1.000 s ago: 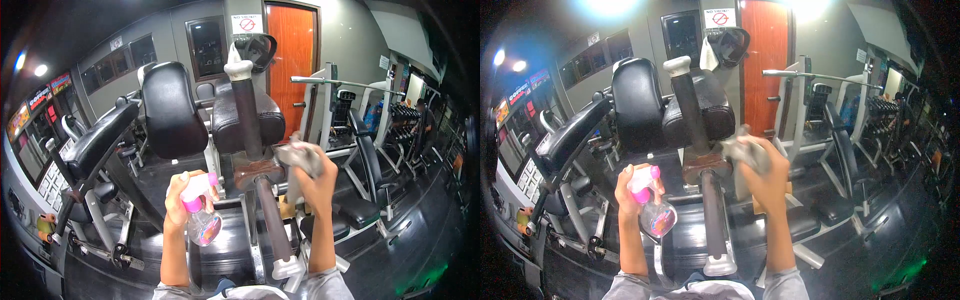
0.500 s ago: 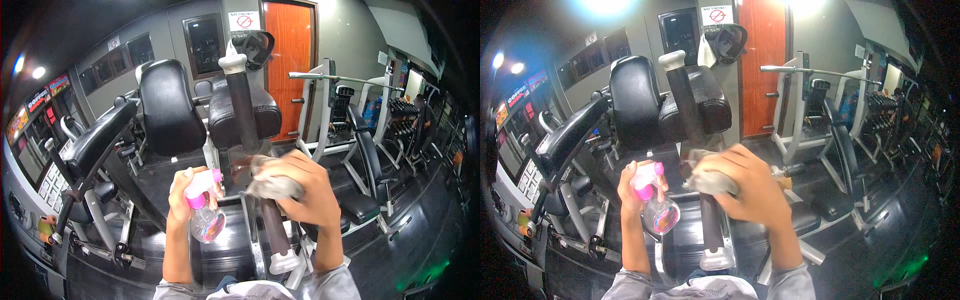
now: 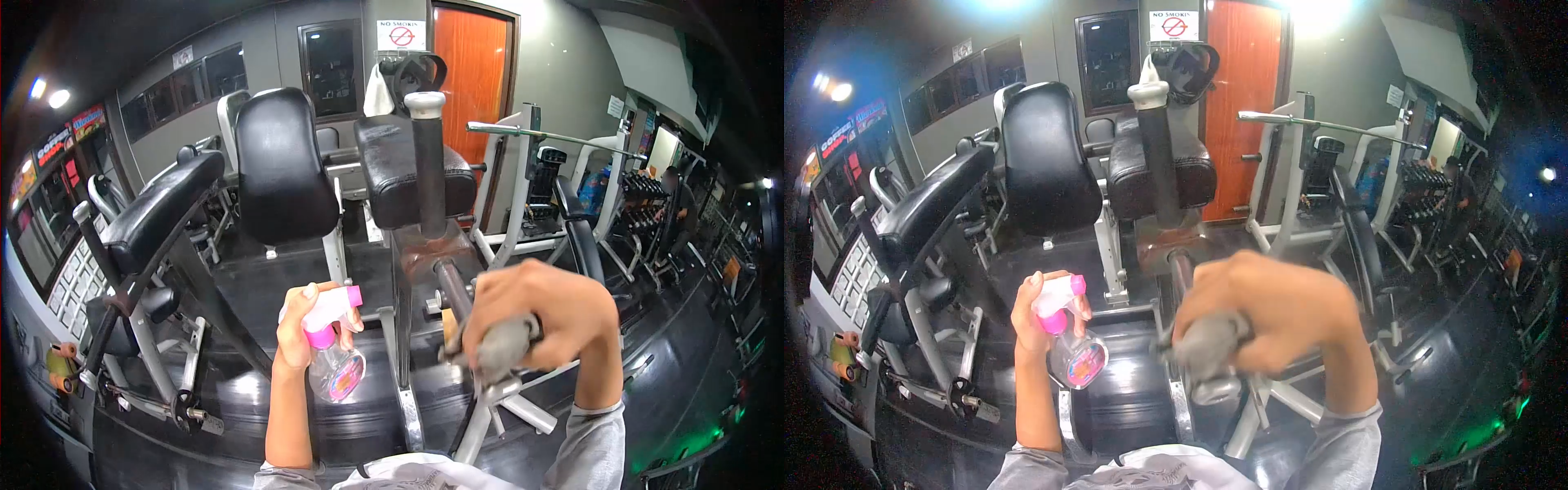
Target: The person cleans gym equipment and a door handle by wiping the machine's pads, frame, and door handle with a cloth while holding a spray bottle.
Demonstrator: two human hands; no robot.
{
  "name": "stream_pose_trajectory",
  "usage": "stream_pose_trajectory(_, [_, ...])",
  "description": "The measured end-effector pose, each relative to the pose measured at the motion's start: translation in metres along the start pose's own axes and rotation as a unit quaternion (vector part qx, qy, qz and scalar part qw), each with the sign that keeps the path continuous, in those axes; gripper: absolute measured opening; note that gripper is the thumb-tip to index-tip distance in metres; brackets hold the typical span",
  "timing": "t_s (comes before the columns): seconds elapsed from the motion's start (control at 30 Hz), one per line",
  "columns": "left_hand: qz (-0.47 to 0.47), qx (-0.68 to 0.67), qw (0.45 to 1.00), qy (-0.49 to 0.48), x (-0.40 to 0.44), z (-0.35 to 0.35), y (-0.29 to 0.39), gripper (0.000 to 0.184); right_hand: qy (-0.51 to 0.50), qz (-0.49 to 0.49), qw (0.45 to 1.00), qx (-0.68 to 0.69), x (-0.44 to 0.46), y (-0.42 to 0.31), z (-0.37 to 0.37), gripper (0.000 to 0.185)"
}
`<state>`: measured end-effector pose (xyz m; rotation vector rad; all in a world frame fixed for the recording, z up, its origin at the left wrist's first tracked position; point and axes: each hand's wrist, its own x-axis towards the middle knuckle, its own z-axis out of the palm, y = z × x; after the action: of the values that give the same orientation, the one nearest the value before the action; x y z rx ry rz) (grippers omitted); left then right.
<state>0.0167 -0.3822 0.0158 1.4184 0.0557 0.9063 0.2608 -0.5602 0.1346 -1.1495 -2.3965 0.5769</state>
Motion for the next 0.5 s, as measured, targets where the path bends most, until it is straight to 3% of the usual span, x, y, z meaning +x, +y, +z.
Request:
stream_pose_trajectory(0.13, [-0.005, -0.011, 1.0, -0.006, -0.019, 0.006, 0.007, 0.065, 0.179, 0.069, 0.968, -0.164, 0.014, 0.039, 0.003, 0.032])
stream_pose_trajectory(0.23, [0.011, 0.016, 1.0, 0.018, -0.031, 0.016, 0.012, 0.065, 0.218, 0.052, 0.967, -0.122, 0.019, 0.051, 0.009, 0.028])
stream_pose_trajectory(0.33, [0.009, 0.007, 1.0, 0.028, -0.048, 0.023, 0.014, 0.065, 0.291, 0.096, 0.948, -0.083, 0.003, 0.035, 0.033, 0.024])
stream_pose_trajectory(0.4, [0.013, 0.016, 0.999, 0.028, -0.056, 0.027, 0.017, 0.065, 0.314, 0.111, 0.941, 0.057, -0.019, 0.023, 0.044, 0.022])
stream_pose_trajectory(0.5, [0.008, -0.037, 0.999, -0.011, -0.064, 0.027, 0.016, 0.061, 0.327, 0.029, 0.941, 0.08, -0.047, 0.002, 0.067, 0.027])
